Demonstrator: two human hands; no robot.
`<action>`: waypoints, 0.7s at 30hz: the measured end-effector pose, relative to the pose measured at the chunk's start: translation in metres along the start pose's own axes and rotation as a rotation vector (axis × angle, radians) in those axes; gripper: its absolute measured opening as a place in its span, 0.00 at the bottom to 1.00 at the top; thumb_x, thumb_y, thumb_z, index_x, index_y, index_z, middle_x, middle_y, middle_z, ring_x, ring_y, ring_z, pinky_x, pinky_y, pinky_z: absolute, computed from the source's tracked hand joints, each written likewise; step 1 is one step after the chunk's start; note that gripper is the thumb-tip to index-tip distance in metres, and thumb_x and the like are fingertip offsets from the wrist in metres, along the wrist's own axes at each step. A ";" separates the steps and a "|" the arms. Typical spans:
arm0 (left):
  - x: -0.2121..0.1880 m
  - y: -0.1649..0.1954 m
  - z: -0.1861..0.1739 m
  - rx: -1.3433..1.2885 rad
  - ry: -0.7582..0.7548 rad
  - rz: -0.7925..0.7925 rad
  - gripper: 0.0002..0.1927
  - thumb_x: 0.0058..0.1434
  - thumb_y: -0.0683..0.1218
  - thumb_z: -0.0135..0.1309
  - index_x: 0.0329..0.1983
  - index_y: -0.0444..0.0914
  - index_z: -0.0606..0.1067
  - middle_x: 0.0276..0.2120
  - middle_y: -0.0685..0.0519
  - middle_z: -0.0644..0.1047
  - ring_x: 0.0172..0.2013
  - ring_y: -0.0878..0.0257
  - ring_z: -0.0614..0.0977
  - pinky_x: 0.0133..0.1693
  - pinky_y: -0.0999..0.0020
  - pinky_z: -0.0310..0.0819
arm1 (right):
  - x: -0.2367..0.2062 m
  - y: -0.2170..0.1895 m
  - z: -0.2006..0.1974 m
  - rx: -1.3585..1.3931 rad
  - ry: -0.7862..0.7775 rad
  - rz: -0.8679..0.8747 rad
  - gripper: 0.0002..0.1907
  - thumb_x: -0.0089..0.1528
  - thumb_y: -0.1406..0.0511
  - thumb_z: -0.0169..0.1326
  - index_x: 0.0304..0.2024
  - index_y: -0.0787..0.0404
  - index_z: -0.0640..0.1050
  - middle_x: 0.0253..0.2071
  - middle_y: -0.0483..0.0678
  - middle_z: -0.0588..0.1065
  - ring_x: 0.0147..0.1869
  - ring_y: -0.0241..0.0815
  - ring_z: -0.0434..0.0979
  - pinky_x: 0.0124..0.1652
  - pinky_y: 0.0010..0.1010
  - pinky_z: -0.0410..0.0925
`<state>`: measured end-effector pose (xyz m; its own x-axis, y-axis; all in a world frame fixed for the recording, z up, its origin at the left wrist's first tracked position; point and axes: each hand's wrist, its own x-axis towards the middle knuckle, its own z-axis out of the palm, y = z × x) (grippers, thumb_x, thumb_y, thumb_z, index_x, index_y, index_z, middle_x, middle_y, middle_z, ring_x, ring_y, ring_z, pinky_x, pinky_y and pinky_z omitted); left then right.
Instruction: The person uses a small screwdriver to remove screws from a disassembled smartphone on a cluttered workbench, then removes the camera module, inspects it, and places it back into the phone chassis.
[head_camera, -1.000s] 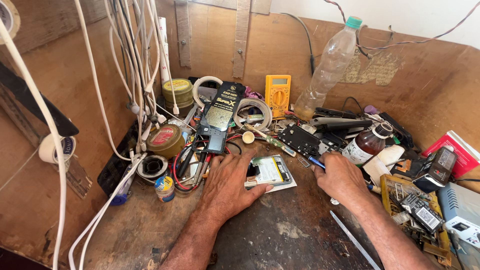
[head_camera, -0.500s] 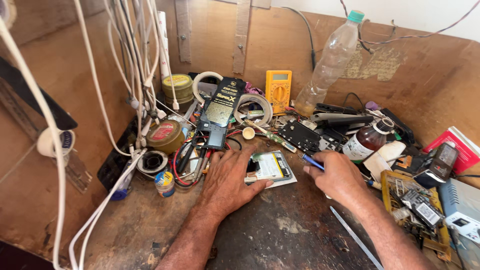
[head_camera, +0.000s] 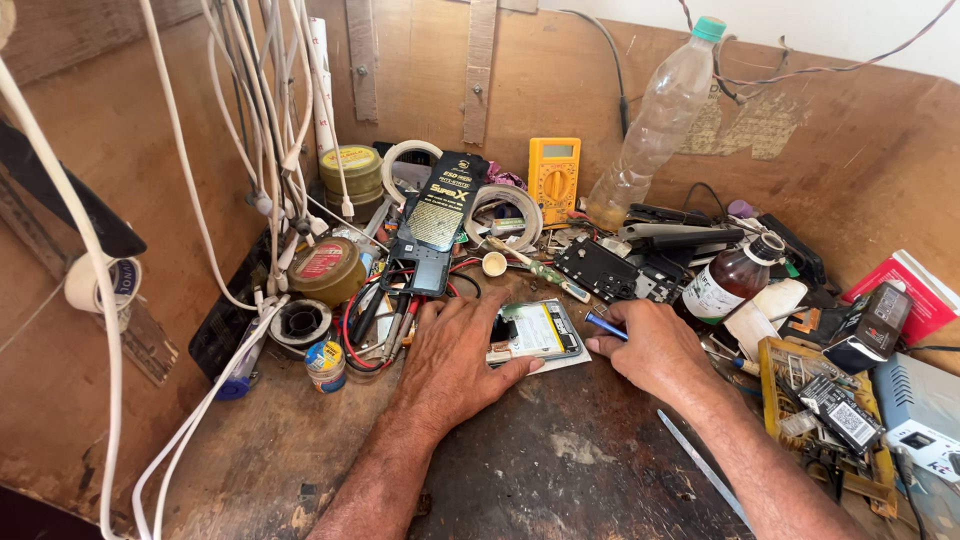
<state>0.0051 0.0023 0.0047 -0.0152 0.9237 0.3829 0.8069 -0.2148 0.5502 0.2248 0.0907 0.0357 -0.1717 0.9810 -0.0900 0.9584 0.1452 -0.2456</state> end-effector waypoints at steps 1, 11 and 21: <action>0.000 0.000 0.000 -0.002 -0.003 0.001 0.45 0.48 0.63 0.69 0.65 0.39 0.68 0.46 0.42 0.77 0.50 0.48 0.75 0.53 0.52 0.63 | 0.000 -0.001 -0.001 0.002 0.003 -0.006 0.20 0.58 0.54 0.66 0.50 0.54 0.84 0.41 0.52 0.84 0.45 0.47 0.86 0.49 0.43 0.75; -0.001 -0.001 0.001 -0.005 0.025 0.030 0.45 0.48 0.63 0.69 0.65 0.39 0.67 0.46 0.42 0.77 0.51 0.48 0.75 0.54 0.51 0.62 | 0.006 -0.002 0.003 0.055 -0.007 0.079 0.20 0.63 0.55 0.60 0.53 0.58 0.82 0.44 0.56 0.84 0.47 0.49 0.86 0.51 0.43 0.75; -0.001 -0.003 0.004 -0.011 0.053 0.060 0.45 0.48 0.61 0.69 0.65 0.38 0.68 0.46 0.42 0.78 0.51 0.48 0.75 0.54 0.51 0.62 | 0.033 -0.008 0.032 0.521 0.114 0.010 0.23 0.64 0.60 0.60 0.56 0.70 0.77 0.48 0.60 0.81 0.49 0.45 0.83 0.52 0.37 0.72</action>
<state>0.0050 0.0032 -0.0009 0.0016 0.8912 0.4536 0.8007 -0.2728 0.5333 0.2042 0.1181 0.0038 -0.1101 0.9939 0.0034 0.7146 0.0815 -0.6948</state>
